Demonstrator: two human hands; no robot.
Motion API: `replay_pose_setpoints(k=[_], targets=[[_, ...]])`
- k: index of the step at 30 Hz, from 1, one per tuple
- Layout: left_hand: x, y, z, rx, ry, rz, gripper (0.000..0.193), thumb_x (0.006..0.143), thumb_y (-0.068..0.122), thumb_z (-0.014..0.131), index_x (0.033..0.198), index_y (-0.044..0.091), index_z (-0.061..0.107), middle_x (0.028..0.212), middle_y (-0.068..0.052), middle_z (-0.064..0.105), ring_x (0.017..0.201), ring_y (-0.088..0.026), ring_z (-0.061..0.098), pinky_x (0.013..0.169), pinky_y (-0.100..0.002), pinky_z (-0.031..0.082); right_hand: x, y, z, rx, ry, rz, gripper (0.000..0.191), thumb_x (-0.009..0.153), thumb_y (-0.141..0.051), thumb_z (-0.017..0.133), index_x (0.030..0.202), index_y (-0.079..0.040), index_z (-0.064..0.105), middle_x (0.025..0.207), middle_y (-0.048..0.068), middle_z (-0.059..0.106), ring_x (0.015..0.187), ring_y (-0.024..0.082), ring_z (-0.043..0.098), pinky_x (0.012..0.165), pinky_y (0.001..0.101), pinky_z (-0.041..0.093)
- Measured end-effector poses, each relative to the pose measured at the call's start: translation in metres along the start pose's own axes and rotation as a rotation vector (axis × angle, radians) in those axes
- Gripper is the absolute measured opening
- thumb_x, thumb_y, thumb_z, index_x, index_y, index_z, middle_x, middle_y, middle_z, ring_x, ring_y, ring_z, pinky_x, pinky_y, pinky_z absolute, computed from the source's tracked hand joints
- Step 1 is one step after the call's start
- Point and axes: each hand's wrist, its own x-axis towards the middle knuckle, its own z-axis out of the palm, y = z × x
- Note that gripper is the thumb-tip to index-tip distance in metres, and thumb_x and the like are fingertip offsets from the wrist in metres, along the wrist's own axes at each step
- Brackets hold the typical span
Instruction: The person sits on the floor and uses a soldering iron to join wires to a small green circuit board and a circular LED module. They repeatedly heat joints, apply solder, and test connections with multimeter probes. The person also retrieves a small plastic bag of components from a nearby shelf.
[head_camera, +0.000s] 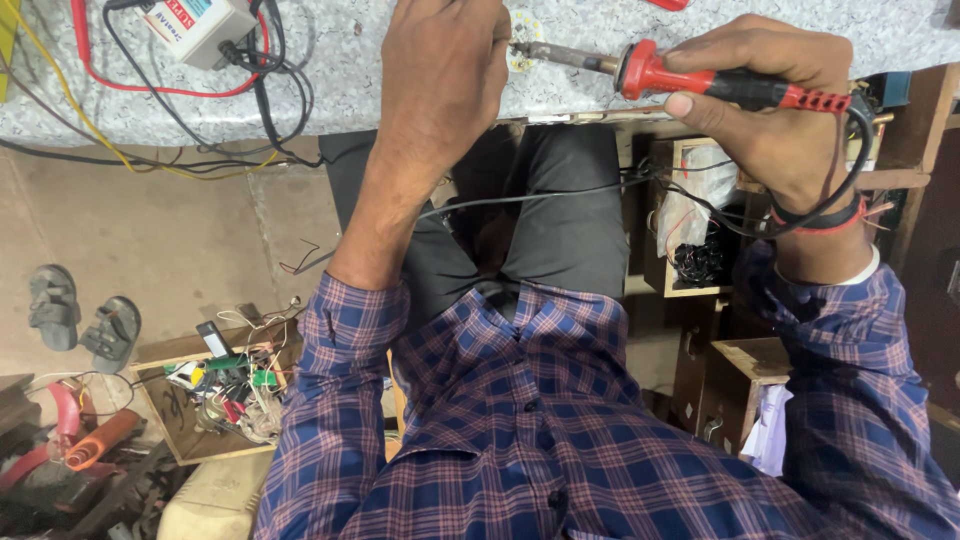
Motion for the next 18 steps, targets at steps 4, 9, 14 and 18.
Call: replay_pose_setpoints(k=[4,9,14,18], targets=[[0.0,0.0,-0.002,0.0,-0.009,-0.009,0.014,0.088,-0.001,0.072,0.094,0.005,0.061,0.088,-0.01,0.064,0.095,-0.034,0.06,0.085,-0.047,0.044,0.002,0.001,-0.002,-0.025,-0.023,-0.009,0.024,0.097,0.005,0.081,0.119,0.003,0.072,0.117,0.015,0.072,0.109,0.02,0.071,0.096,0.0265,0.056],[0.003,0.002,-0.002,0.007,-0.022,-0.012,0.014,0.089,0.0,0.072,0.095,0.005,0.06,0.088,-0.01,0.064,0.094,-0.034,0.061,0.083,-0.047,0.045,0.006,-0.004,-0.008,-0.079,-0.048,0.024,0.024,0.096,0.006,0.082,0.119,0.003,0.074,0.111,0.014,0.072,0.102,0.018,0.071,0.091,0.0255,0.056],[0.002,0.006,-0.002,0.013,-0.037,-0.015,0.015,0.089,-0.001,0.069,0.099,0.004,0.059,0.091,-0.009,0.065,0.094,-0.033,0.061,0.079,-0.045,0.048,0.013,-0.014,-0.012,-0.13,-0.104,-0.022,0.022,0.096,0.004,0.082,0.117,0.002,0.074,0.11,0.014,0.073,0.099,0.019,0.071,0.086,0.0267,0.056],[0.002,0.008,-0.003,0.039,-0.046,-0.047,0.015,0.091,0.001,0.071,0.099,0.005,0.058,0.089,-0.008,0.065,0.089,-0.031,0.063,0.073,-0.044,0.049,0.016,-0.018,-0.01,-0.183,-0.127,-0.053,0.02,0.095,0.0,0.084,0.113,0.001,0.075,0.107,0.015,0.073,0.094,0.021,0.072,0.08,0.0282,0.057]])
